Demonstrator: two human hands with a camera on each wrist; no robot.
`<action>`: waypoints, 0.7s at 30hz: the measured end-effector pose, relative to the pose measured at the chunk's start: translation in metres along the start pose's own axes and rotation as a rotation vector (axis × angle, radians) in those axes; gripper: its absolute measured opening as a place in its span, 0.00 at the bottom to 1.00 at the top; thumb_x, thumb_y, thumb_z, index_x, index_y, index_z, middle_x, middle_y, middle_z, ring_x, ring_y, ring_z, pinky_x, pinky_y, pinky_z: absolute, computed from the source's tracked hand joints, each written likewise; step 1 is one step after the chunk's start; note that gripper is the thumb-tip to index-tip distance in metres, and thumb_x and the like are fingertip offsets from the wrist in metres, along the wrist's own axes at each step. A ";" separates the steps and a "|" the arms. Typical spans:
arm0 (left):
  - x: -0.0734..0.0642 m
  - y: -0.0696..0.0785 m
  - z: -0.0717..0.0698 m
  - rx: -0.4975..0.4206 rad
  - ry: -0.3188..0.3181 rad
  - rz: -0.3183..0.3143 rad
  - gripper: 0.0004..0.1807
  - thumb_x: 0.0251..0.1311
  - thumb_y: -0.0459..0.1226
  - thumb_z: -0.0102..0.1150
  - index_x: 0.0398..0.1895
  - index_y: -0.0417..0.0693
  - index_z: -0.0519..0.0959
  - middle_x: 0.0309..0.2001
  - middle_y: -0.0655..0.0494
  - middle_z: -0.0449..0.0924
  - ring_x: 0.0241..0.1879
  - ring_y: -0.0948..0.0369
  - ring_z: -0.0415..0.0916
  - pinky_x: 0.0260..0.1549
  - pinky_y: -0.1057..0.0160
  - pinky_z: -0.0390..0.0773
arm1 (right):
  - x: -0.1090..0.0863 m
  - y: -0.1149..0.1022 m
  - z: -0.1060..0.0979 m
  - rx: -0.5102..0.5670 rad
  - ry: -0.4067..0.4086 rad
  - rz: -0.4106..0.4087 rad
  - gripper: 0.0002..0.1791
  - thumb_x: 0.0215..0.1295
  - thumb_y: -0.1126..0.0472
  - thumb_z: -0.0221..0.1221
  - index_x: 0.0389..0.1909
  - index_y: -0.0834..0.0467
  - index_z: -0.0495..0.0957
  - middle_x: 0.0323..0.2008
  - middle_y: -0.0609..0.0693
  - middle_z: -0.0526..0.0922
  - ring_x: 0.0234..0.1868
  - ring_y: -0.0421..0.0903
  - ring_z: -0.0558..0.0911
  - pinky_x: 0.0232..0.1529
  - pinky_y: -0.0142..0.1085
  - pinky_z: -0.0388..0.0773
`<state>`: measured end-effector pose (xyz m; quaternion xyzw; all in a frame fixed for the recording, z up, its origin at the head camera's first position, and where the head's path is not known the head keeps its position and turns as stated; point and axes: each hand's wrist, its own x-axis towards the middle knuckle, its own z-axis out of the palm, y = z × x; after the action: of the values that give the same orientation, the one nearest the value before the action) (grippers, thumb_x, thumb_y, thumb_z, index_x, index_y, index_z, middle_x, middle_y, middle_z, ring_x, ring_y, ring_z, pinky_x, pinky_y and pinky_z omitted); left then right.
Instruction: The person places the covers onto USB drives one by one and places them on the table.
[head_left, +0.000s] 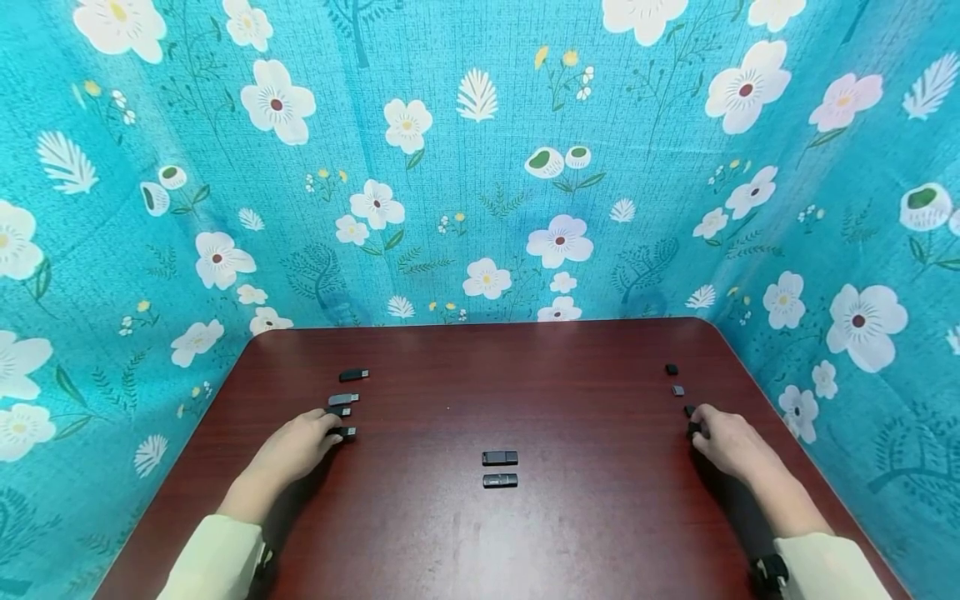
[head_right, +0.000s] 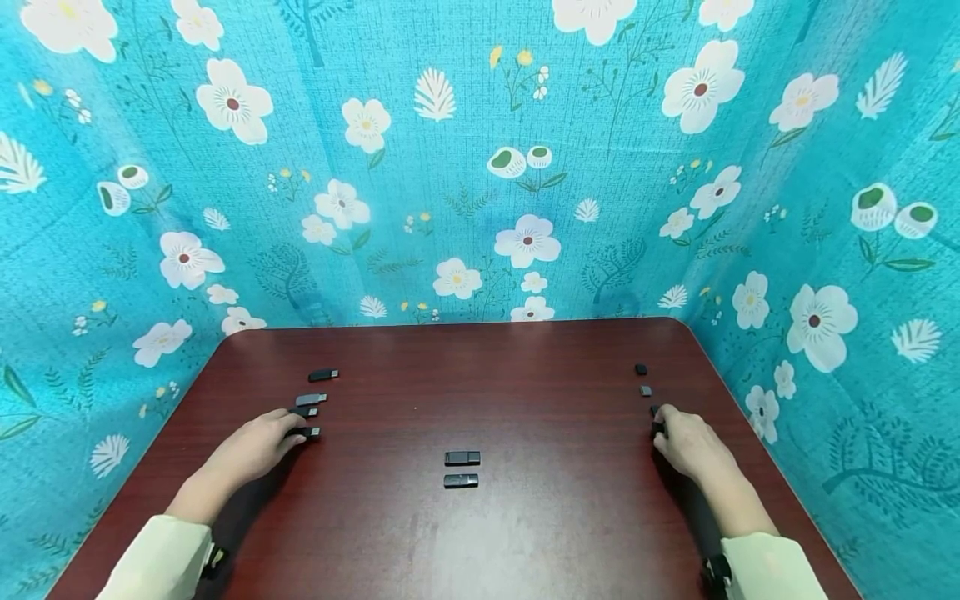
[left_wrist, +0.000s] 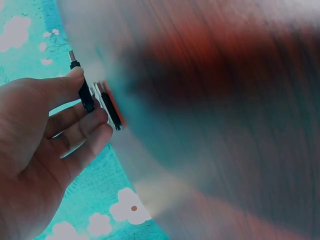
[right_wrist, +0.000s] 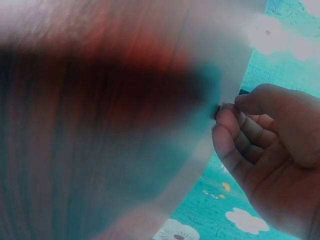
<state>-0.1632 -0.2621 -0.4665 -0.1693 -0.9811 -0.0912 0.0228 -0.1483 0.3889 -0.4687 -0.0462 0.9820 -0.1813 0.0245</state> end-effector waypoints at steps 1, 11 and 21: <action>0.000 0.001 0.000 0.000 0.001 0.003 0.07 0.61 0.34 0.69 0.42 0.45 0.84 0.35 0.54 0.79 0.34 0.59 0.77 0.38 0.54 0.82 | 0.000 -0.001 0.000 -0.001 0.003 -0.005 0.13 0.66 0.68 0.59 0.48 0.71 0.73 0.26 0.51 0.72 0.26 0.46 0.71 0.26 0.40 0.68; 0.005 0.011 0.004 0.026 0.030 0.046 0.08 0.61 0.34 0.69 0.42 0.45 0.84 0.36 0.54 0.79 0.35 0.58 0.78 0.38 0.53 0.82 | 0.002 -0.015 0.003 -0.004 0.024 -0.052 0.11 0.66 0.68 0.59 0.46 0.69 0.74 0.27 0.49 0.74 0.28 0.46 0.72 0.28 0.40 0.68; 0.011 0.025 0.006 0.034 0.039 0.077 0.07 0.62 0.35 0.69 0.42 0.46 0.83 0.37 0.54 0.80 0.37 0.57 0.79 0.38 0.53 0.82 | 0.005 -0.029 0.006 -0.005 0.026 -0.069 0.10 0.65 0.68 0.59 0.45 0.67 0.75 0.24 0.48 0.71 0.25 0.44 0.70 0.26 0.39 0.66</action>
<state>-0.1654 -0.2346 -0.4676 -0.2046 -0.9746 -0.0769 0.0485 -0.1503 0.3591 -0.4640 -0.0779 0.9805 -0.1802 0.0052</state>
